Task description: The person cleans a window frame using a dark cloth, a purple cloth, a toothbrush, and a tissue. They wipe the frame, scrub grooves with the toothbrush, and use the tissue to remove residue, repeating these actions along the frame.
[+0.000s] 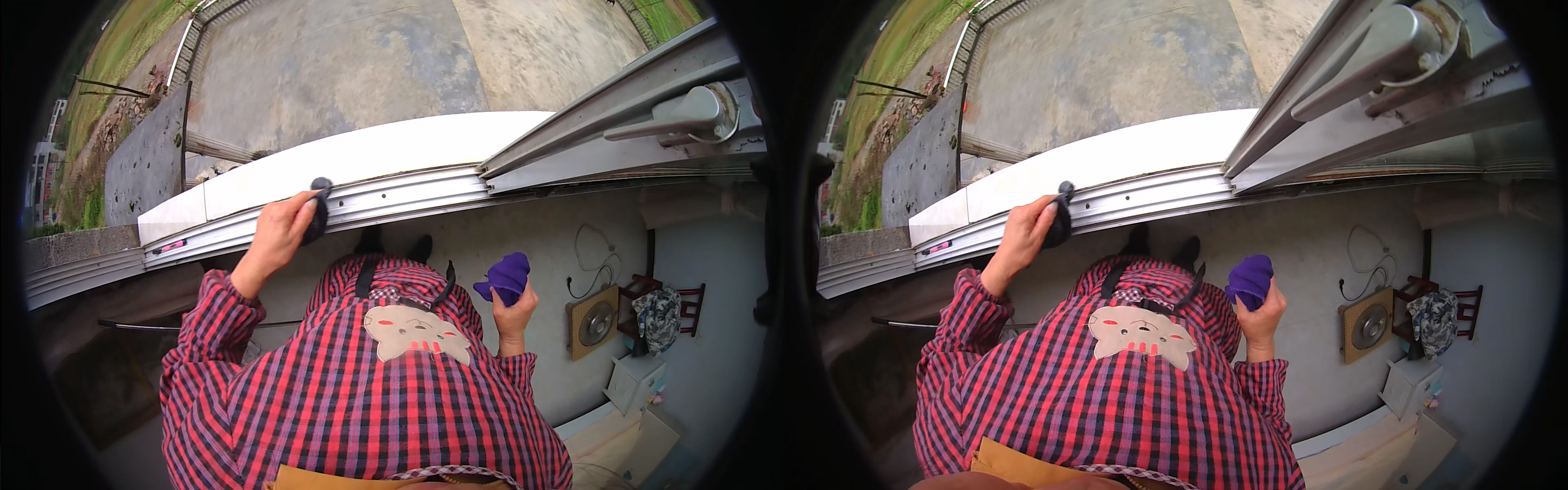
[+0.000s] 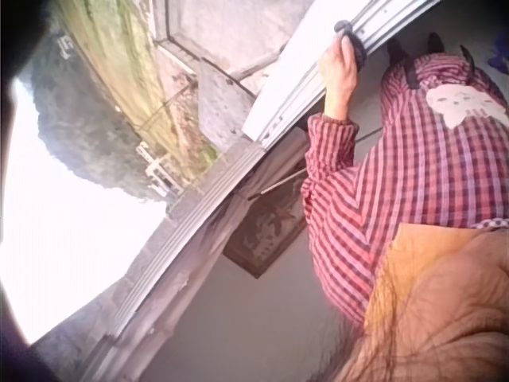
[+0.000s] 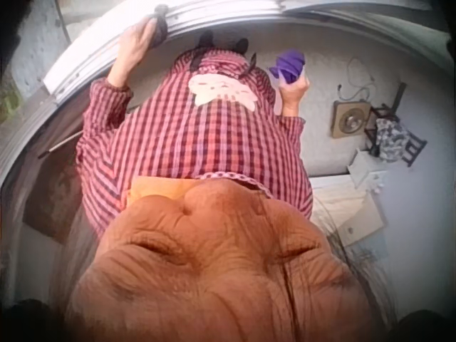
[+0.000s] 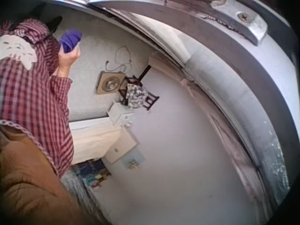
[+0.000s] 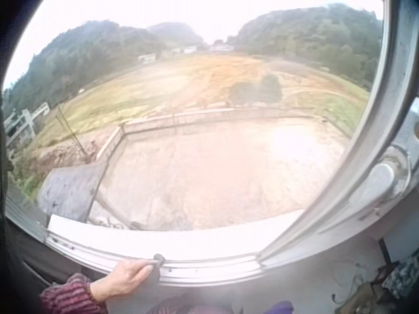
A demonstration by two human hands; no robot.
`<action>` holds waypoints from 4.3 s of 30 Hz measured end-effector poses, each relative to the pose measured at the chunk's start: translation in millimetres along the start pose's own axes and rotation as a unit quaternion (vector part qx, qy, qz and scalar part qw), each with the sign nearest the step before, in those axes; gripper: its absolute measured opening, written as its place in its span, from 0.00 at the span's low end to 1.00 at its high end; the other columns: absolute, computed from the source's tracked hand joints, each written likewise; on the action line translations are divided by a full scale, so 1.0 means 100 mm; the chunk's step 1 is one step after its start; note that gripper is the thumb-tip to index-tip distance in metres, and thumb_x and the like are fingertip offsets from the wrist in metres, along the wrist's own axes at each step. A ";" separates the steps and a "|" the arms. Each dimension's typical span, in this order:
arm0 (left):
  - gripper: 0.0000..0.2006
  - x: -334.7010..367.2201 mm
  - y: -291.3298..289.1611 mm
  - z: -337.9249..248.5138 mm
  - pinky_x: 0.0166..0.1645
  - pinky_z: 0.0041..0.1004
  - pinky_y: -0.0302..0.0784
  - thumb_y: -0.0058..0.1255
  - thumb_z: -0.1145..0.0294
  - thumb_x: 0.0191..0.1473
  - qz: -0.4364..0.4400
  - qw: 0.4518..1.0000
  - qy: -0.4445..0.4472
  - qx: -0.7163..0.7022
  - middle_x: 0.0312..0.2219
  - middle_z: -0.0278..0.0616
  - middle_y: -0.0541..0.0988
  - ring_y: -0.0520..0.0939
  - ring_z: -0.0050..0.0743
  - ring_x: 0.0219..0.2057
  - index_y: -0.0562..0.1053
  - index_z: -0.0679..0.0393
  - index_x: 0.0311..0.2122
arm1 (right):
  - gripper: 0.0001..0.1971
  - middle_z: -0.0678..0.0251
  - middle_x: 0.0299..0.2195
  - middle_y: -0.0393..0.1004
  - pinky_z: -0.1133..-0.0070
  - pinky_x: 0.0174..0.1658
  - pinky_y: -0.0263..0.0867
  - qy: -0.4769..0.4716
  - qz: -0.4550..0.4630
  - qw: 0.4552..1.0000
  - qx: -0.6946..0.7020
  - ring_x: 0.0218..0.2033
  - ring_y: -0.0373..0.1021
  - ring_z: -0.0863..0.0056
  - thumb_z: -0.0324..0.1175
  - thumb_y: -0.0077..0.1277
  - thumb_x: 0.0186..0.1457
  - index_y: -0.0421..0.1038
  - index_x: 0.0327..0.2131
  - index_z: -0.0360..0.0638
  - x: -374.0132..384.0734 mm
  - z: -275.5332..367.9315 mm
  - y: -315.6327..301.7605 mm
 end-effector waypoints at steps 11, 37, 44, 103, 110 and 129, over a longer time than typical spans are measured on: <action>0.14 1.08 1.87 -1.56 0.33 0.51 0.78 0.50 0.61 0.62 0.113 0.976 0.159 0.099 0.26 0.55 0.82 0.84 0.61 0.31 0.70 0.64 0.38 | 0.25 0.55 0.36 0.84 0.69 0.45 0.75 0.013 0.012 0.999 -0.049 0.37 0.82 0.53 0.23 0.66 0.41 0.76 0.47 0.33 -0.14 0.01 -0.04; 0.09 -0.46 -1.05 0.63 0.30 0.48 0.75 0.51 0.63 0.66 -0.164 0.936 -0.090 0.298 0.23 0.49 0.82 0.84 0.56 0.26 0.78 0.50 0.47 | 0.30 0.48 0.36 0.82 0.65 0.44 0.75 0.001 0.077 0.995 -0.065 0.37 0.81 0.47 0.27 0.69 0.39 0.73 0.49 0.27 0.21 0.00 0.24; 0.18 0.30 1.31 -1.30 0.29 0.42 0.75 0.56 0.66 0.59 0.045 0.975 0.212 0.057 0.24 0.41 0.81 0.83 0.45 0.25 0.74 0.54 0.55 | 0.30 0.49 0.36 0.82 0.65 0.44 0.75 -0.001 0.064 0.992 -0.110 0.37 0.80 0.47 0.27 0.69 0.39 0.73 0.49 0.27 -0.05 0.04 0.08; 0.13 1.07 1.60 -1.48 0.38 0.45 0.78 0.63 0.65 0.53 0.075 0.977 0.176 0.093 0.35 0.44 0.76 0.82 0.50 0.39 0.77 0.52 0.44 | 0.30 0.51 0.37 0.83 0.67 0.45 0.76 0.058 0.033 0.994 -0.089 0.38 0.81 0.50 0.25 0.68 0.39 0.73 0.49 0.27 -0.24 -0.14 -0.01; 0.23 1.21 1.42 -1.33 0.43 0.44 0.78 0.57 0.46 0.62 0.225 0.967 0.116 0.011 0.33 0.55 0.84 0.84 0.59 0.38 0.82 0.58 0.44 | 0.26 0.51 0.37 0.83 0.67 0.44 0.76 0.053 -0.023 0.994 -0.089 0.38 0.81 0.50 0.24 0.67 0.40 0.75 0.47 0.28 -0.23 -0.07 -0.08; 0.10 1.22 1.64 -1.58 0.50 0.51 0.70 0.64 0.65 0.48 0.086 0.949 0.159 0.258 0.43 0.47 0.77 0.76 0.46 0.50 0.83 0.59 0.35 | 0.30 0.48 0.37 0.82 0.64 0.44 0.75 -0.048 -0.062 0.992 -0.095 0.38 0.80 0.47 0.25 0.68 0.40 0.72 0.50 0.25 -0.09 0.07 -0.06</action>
Point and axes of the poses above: each hand's wrist, its own x-axis towards the middle knuckle, its own y-axis out of the palm, z = x × y, the point moved 9 cm from there along x, towards the middle knuckle
